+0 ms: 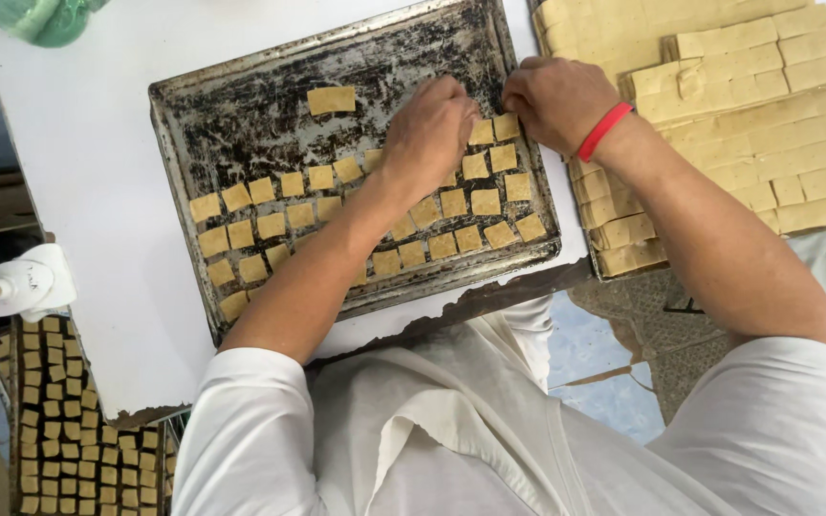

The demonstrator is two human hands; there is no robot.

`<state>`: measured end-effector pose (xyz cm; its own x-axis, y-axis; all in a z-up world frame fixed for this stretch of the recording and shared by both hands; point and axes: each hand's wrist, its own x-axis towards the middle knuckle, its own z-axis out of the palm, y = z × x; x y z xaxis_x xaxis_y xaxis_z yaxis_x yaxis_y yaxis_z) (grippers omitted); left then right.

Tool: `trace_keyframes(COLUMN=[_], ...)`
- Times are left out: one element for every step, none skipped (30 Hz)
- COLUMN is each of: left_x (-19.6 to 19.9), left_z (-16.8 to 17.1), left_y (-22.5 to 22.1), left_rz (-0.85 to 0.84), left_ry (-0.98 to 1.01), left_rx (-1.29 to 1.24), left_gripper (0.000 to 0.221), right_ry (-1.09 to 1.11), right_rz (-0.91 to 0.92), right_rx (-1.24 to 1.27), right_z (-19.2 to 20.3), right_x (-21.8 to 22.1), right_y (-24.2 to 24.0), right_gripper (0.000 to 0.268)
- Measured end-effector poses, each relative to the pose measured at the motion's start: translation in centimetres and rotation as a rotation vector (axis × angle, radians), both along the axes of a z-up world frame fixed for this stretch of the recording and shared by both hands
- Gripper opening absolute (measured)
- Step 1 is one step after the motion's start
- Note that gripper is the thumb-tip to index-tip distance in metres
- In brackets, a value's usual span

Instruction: The person picks up small squares of dough from a large stack and places them onto a metal baking tray.

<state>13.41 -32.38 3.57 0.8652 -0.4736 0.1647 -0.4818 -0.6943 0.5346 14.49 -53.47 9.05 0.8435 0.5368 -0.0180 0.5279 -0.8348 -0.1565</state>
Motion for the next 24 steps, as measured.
trace_keyframes(left_x=[-0.1, -0.1, -0.2, -0.1, 0.1, 0.3, 0.4, 0.6, 0.7, 0.7, 0.7, 0.6, 0.4, 0.2, 0.3, 0.4, 0.6, 1.0, 1.3, 1.8, 2.2, 2.5, 2.9, 3.2], left_z=[-0.2, -0.2, 0.0, 0.4, 1.0, 1.6, 2.3, 3.1, 3.7, 4.0, 4.5, 4.7, 4.4, 4.0, 3.6, 2.9, 2.0, 1.0, 0.2, -0.7, -1.5, -2.1, -2.5, -2.8], left_y=[0.5, 1.1, 2.2, 3.6, 5.2, 7.0, 9.0, 11.3, 13.0, 14.3, 16.1, 17.5, 18.1, 18.5, 18.9, 19.1, 18.9, 18.6, 18.5, 18.2, 18.0, 17.9, 17.8, 17.8], left_rz=[0.007, 0.014, 0.021, 0.032, 0.088, 0.141, 0.195, 0.206, 0.217, 0.336, 0.451, 0.568, 0.486, 0.403, 0.317, 0.285, 0.253, 0.219, 0.223, 0.222, 0.222, 0.226, 0.231, 0.24], left_ry=[0.017, -0.02, -0.056, -0.098, -0.077, -0.057, -0.038, -0.114, -0.191, -0.043, 0.106, 0.257, 0.123, -0.01, -0.142, -0.165, -0.188, -0.211, -0.2, -0.189, -0.178, -0.206, -0.235, -0.265], left_rx=[0.006, -0.025, -0.054, -0.082, -0.085, -0.086, -0.088, -0.077, -0.066, -0.033, 0.002, 0.035, 0.042, 0.047, 0.055, 0.084, 0.114, 0.139, 0.149, 0.156, 0.164, 0.163, 0.162, 0.162], left_gripper=[0.016, 0.016, 0.021, 0.028, 0.027, 0.026, 0.025, 0.024, 0.023, 0.021, 0.022, 0.023, 0.019, 0.016, 0.015, 0.018, 0.021, 0.024, 0.018, 0.013, 0.01, 0.009, 0.008, 0.01], right_ry=[-0.013, -0.027, -0.043, -0.063, -0.083, -0.07, -0.057, -0.043, -0.033, -0.023, -0.014, -0.029, -0.044, -0.061, -0.062, -0.063, -0.063, -0.11, -0.158, -0.205, -0.204, -0.202, -0.2, -0.163], right_rz=[-0.015, -0.021, -0.012, 0.003, 0.017, 0.034, 0.052, 0.065, 0.089, 0.112, 0.135, 0.151, 0.167, 0.184, 0.179, 0.175, 0.17, 0.187, 0.205, 0.219, 0.196, 0.171, 0.147, 0.126], right_rx=[-0.035, -0.074, -0.046, -0.017, 0.012, 0.027, 0.041, 0.055, 0.043, 0.031, 0.019, 0.03, 0.04, 0.049, 0.095, 0.137, 0.18, 0.206, 0.233, 0.258, 0.255, 0.252, 0.248, 0.244], right_z=[0.0, 0.1, 0.3, 0.7, 1.0, 1.3, 1.5, 1.4, 1.1, 0.7, 0.3, -0.1, -0.6, -1.0, -1.5, -1.9, -2.4, -2.9, -3.4, -3.9, -4.4, -5.0, -5.4, -5.6], right_x=[-0.1, -0.1, -0.3, -0.3, -0.2, 0.0, 0.3, 0.3, 0.5, 0.9, 1.3, 1.9, 2.3, 2.9, 3.3, 3.5, 3.7, 3.9, 4.0, 4.2, 4.4, 4.5, 4.7, 5.0], right_y=[-0.1, -0.2, -0.2, 0.0, 0.3, 0.8, 1.3, 1.9, 2.7, 3.6, 4.6, 5.7, 7.0, 8.3, 9.8, 11.1, 12.5, 13.7, 14.9, 15.8, 16.5, 17.2, 17.6, 17.9], right_gripper=[0.018, 0.019, 0.018, 0.017, 0.017, 0.018, 0.019, 0.02, 0.022, 0.024, 0.027, 0.027, 0.027, 0.028, 0.028, 0.028, 0.03, 0.028, 0.026, 0.024, 0.02, 0.017, 0.016, 0.015])
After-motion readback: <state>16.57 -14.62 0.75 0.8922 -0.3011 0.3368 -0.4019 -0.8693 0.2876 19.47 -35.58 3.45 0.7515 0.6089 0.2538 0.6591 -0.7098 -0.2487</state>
